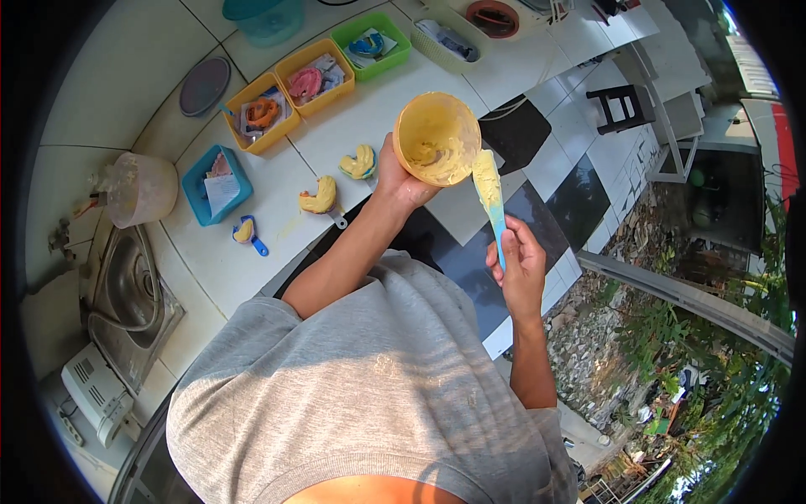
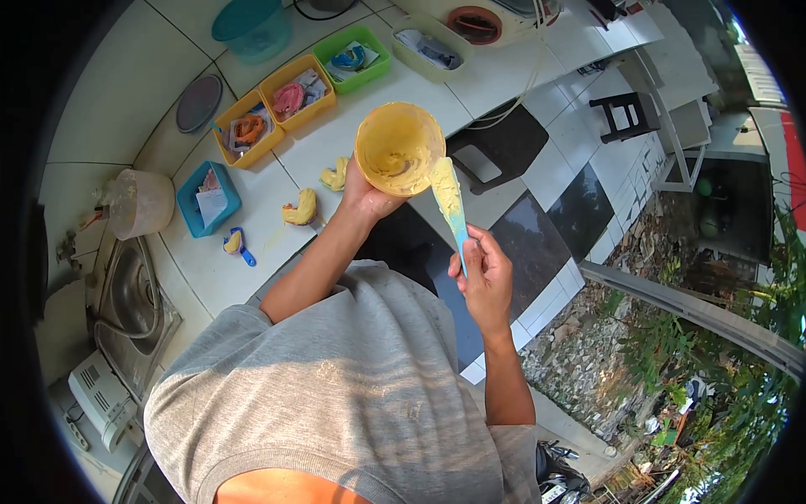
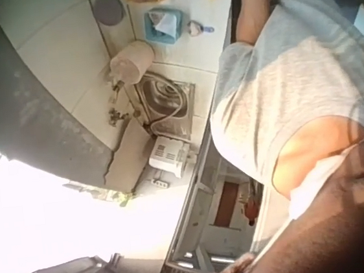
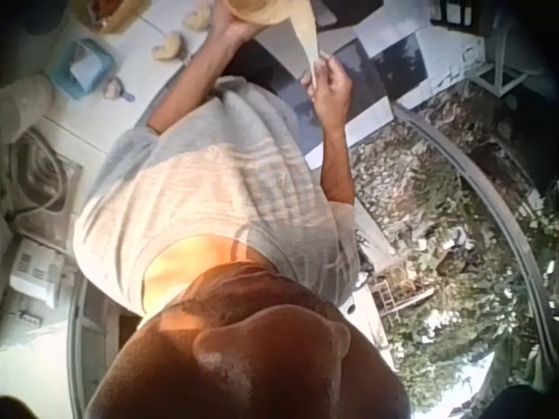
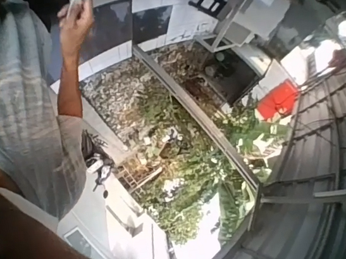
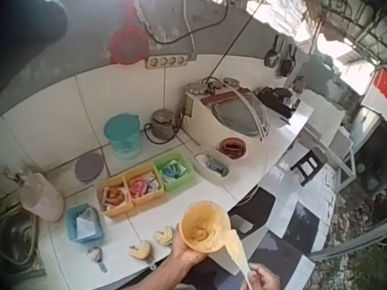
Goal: The recorder mixes dental plaster in a bowl and pours it into impression trays at a sink area.
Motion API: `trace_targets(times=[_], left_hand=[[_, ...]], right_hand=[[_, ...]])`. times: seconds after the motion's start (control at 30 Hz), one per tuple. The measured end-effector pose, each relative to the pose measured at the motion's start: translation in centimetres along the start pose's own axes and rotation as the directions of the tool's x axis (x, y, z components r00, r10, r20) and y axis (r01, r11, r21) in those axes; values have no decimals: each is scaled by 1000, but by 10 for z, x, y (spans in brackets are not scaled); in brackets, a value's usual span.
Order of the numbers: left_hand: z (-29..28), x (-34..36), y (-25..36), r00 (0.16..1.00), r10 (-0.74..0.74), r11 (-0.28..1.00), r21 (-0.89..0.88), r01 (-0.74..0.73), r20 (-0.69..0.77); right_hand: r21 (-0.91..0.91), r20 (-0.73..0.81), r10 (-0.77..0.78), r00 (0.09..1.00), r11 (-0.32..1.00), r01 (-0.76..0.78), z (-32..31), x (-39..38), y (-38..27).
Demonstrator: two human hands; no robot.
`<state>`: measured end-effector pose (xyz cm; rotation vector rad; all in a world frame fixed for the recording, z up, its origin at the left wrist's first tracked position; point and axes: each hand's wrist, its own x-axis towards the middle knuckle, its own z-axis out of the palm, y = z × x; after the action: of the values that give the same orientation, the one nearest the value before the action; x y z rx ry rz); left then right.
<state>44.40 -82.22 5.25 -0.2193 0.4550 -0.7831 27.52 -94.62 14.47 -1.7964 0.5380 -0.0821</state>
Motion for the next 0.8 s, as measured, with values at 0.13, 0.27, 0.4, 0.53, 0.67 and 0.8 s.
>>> trace_targets(times=[0.13, 0.27, 0.4, 0.53, 0.67, 0.8], left_hand=[[5, 4, -8, 998, 66, 993, 100, -66, 6], [-2, 10, -8, 988, 153, 986, 73, -152, -5], [3, 20, -5, 964, 264, 965, -3, -264, 15], [12, 23, -19, 949, 312, 950, -5, -312, 40], [15, 26, -51, 955, 294, 954, 41, -296, 36], [18, 34, -63, 939, 340, 938, 53, -342, 44]], right_hand=[[255, 206, 265, 942, 915, -313, 21, 46, -2], [190, 210, 226, 951, 945, -267, 10, 53, 13], [186, 247, 248, 937, 937, -297, -30, 34, 40], [79, 189, 37, 981, 996, -52, -54, 41, 46], [-238, 90, -569, 817, 785, 573, -34, 77, 33], [-424, 84, -773, 628, 543, 725, -18, 98, 43]])
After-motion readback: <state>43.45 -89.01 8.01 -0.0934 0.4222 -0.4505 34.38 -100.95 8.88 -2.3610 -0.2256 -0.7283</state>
